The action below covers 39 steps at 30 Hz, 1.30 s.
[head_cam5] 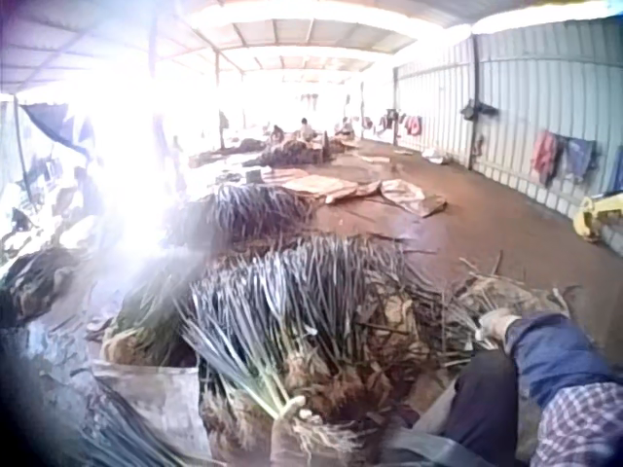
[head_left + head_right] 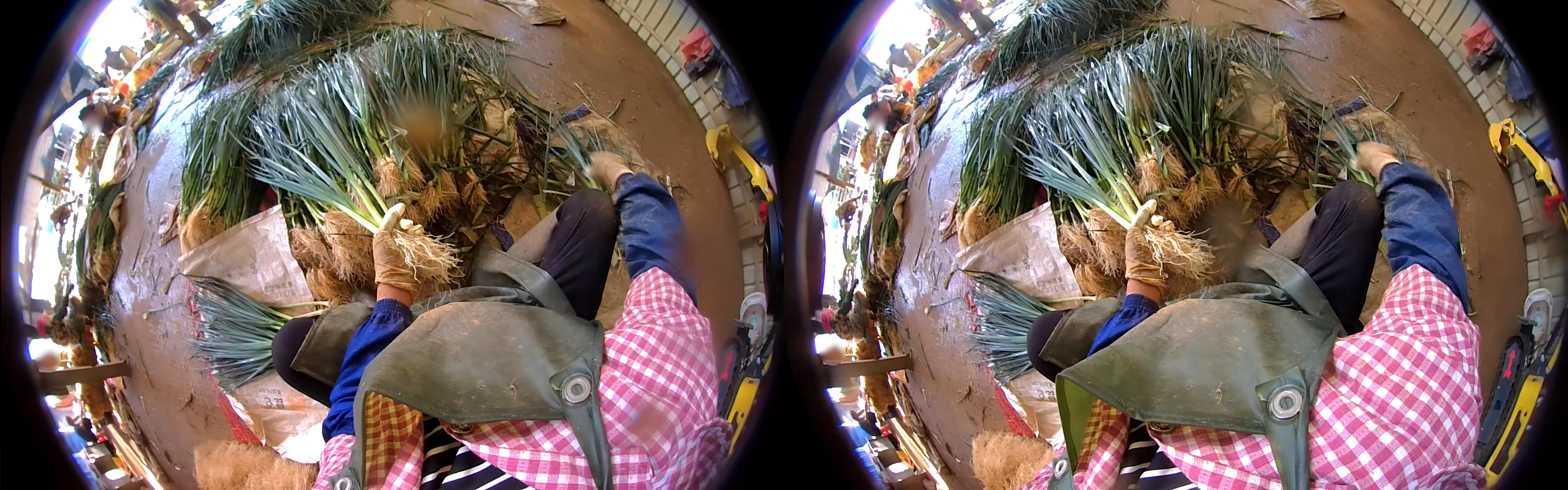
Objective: The person processes green onions by hand, peeling off the outer layers of the bulbs and sorting them into bundles while sitting on the floor.
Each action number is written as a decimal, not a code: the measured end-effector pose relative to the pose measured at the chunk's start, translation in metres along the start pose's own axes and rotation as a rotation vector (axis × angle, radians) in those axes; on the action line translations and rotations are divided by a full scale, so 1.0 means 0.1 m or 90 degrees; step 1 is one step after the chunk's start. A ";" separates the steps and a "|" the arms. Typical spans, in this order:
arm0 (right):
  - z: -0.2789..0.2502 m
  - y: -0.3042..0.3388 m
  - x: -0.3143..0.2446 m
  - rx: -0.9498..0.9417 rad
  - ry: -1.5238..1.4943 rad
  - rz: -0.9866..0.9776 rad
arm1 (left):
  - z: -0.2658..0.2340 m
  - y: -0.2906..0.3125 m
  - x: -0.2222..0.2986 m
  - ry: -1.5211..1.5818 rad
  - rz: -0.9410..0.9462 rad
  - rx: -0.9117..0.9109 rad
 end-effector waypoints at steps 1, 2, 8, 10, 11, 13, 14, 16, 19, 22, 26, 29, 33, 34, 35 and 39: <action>-0.24 0.04 -0.31 0.060 -0.052 -0.060 | -0.08 -0.02 0.02 0.014 -0.021 0.012; -0.26 -0.05 -0.35 0.202 -0.136 -0.172 | -0.06 -0.04 -0.09 0.032 -0.064 0.008; -1.46 0.12 -2.58 0.236 -0.376 -0.457 | -0.26 -0.16 0.00 -0.113 -0.026 0.125; -1.64 0.42 -3.42 0.217 -0.472 -0.476 | -0.37 -0.18 0.14 -0.124 0.009 0.130; -1.65 0.51 -3.68 0.233 -0.479 -0.450 | -0.39 -0.20 0.13 -0.129 0.006 0.120; -1.62 0.59 -4.08 0.248 -0.359 -0.401 | -0.40 -0.22 0.15 -0.111 0.015 0.100; -1.62 0.64 -4.26 0.245 -0.231 -0.382 | -0.45 -0.24 0.22 -0.110 0.044 0.106; -1.29 0.00 -3.96 0.227 -0.400 -0.264 | -0.18 -0.28 -0.08 -0.103 0.032 0.059; -1.35 0.12 -3.90 0.043 -0.555 -0.348 | -0.34 -0.26 0.08 -0.072 0.076 0.078; -1.52 0.62 -3.63 0.130 -0.516 -0.558 | -0.53 -0.35 0.23 -0.098 0.165 0.062; -1.08 0.98 -3.41 0.117 -0.377 -0.618 | -0.40 -0.40 0.02 -0.135 0.100 0.065; -1.01 1.39 -3.69 -0.085 -0.550 -0.717 | -0.63 -0.41 0.06 -0.065 0.003 0.056; -0.85 0.87 -3.55 -0.087 -0.816 -0.713 | -0.21 -0.17 -0.02 -0.047 -0.070 -0.069; -0.85 0.79 -3.43 -0.143 -0.916 -0.664 | 0.08 0.02 -0.13 0.026 -0.142 -0.025; -0.93 0.81 -3.36 -0.194 -1.013 -0.626 | -0.17 -0.16 -0.11 -0.058 -0.093 -0.058; -0.68 0.92 -3.93 -0.186 -0.844 -0.627 | -0.68 -0.49 -0.12 -0.043 -0.041 0.015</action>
Point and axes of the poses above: each hand's wrist, its own y-axis away from the middle knuckle, its own z-axis out of the palm, x = y × z, the point moved 3 cm from there along -y, towards the middle knuckle, and after that the axes turned 10 degrees about y, right-handed, at the moved point
